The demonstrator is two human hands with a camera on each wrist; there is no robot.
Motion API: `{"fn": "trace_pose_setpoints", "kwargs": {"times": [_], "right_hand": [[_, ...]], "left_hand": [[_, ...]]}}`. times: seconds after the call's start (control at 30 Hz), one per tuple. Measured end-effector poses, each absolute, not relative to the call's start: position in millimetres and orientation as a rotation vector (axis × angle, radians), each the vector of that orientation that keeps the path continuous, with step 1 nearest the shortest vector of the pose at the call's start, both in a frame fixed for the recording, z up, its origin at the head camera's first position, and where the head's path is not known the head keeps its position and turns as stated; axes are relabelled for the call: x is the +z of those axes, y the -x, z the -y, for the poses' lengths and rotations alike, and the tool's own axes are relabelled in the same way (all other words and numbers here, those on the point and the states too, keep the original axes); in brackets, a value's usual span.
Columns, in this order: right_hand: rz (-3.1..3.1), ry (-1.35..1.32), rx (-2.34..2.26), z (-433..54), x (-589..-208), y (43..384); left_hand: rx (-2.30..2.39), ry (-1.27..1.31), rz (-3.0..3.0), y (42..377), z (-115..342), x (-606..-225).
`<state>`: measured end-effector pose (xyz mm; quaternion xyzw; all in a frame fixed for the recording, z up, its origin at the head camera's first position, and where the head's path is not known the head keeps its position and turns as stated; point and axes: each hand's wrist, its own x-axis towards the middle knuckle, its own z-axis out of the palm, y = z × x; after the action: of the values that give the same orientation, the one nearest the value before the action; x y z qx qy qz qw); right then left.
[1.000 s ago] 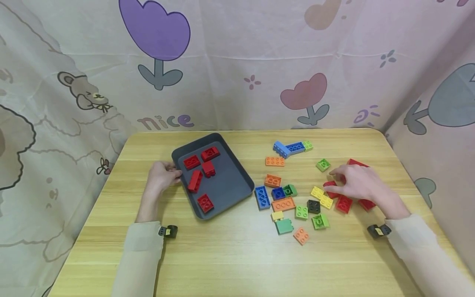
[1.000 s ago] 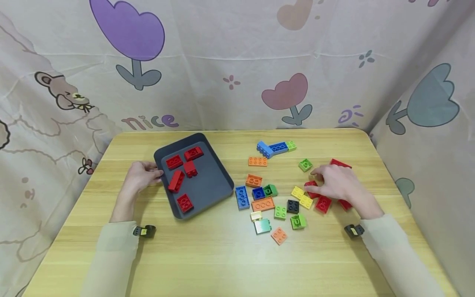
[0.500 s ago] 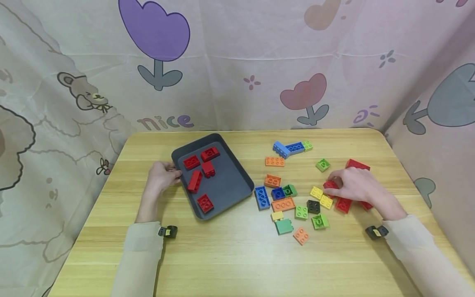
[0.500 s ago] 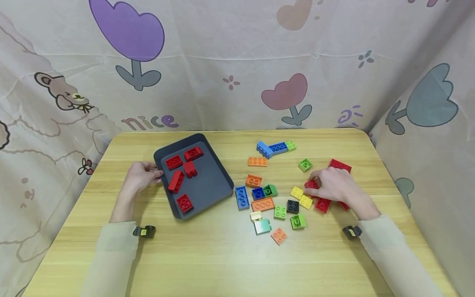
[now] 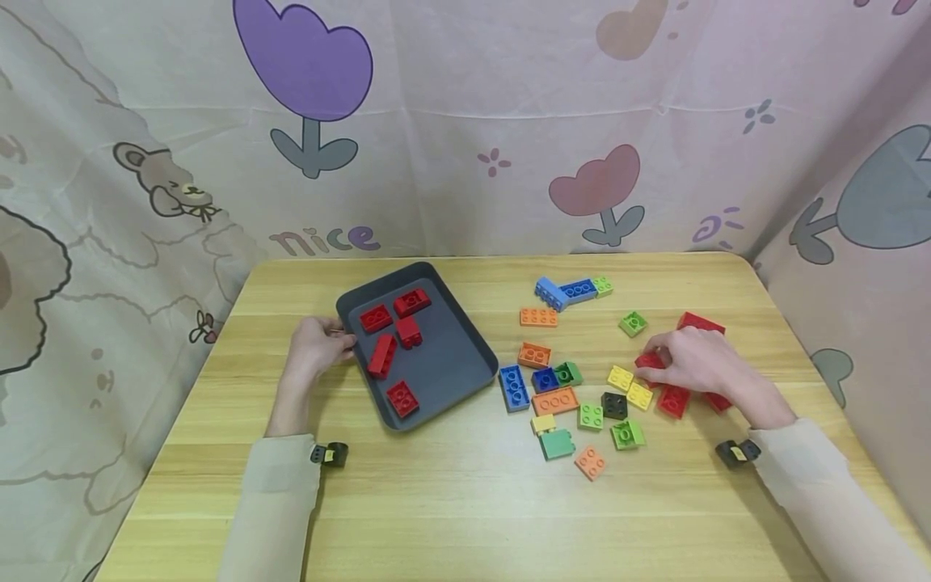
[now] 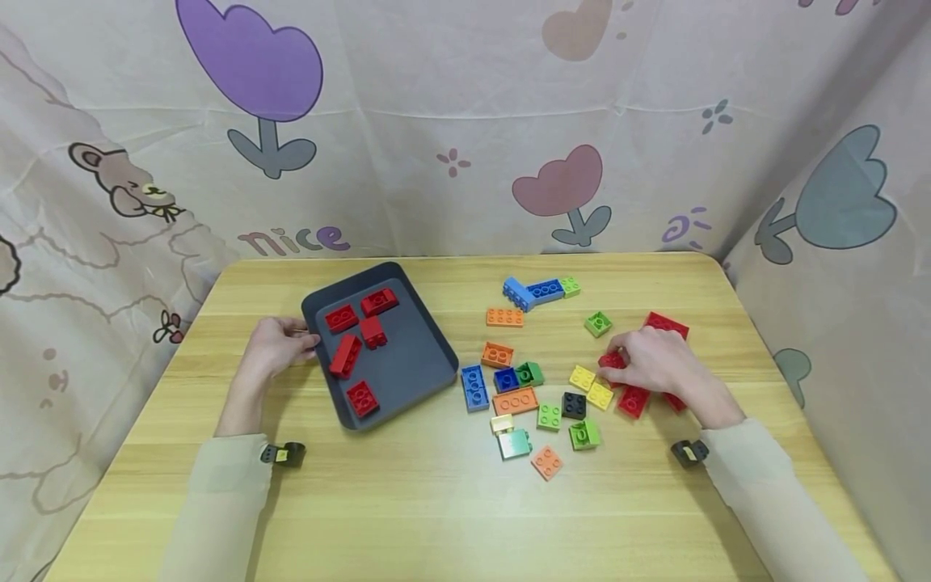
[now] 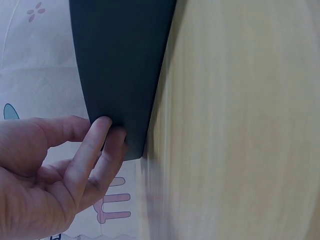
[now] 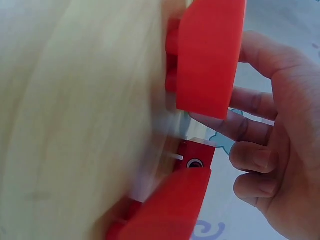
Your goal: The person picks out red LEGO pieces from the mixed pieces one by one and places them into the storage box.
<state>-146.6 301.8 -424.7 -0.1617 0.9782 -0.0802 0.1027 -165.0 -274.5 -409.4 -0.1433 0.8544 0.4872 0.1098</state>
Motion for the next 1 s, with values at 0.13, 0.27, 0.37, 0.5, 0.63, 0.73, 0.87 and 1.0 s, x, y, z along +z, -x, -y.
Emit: {"fn": "trace_pose_setpoints", "kwargs": {"times": [0.13,0.27,0.37,0.5,0.63,0.73,0.87,1.0], "right_hand": [[-2.890,0.473,-0.235,-302,-422,146],[-2.897,0.467,-0.232,-301,-418,145],[-2.901,0.467,-0.225,-300,-416,145],[-2.912,0.499,-0.208,-298,-412,147],[-2.922,0.537,-0.203,-296,-407,149],[-2.921,0.537,-0.206,-293,-404,152],[-2.925,0.544,-0.205,-288,-397,155],[-2.934,0.594,-0.194,-282,-391,157]], "left_hand": [[1.429,0.421,-2.507,165,275,-409],[1.428,0.426,-2.500,165,274,-409],[1.428,0.430,-2.497,165,274,-409],[1.430,0.434,-2.496,166,274,-408],[1.418,0.437,-2.495,165,274,-408],[1.407,0.436,-2.496,165,274,-407],[1.410,0.437,-2.496,165,274,-407],[1.412,0.440,-2.492,166,273,-407]]}}
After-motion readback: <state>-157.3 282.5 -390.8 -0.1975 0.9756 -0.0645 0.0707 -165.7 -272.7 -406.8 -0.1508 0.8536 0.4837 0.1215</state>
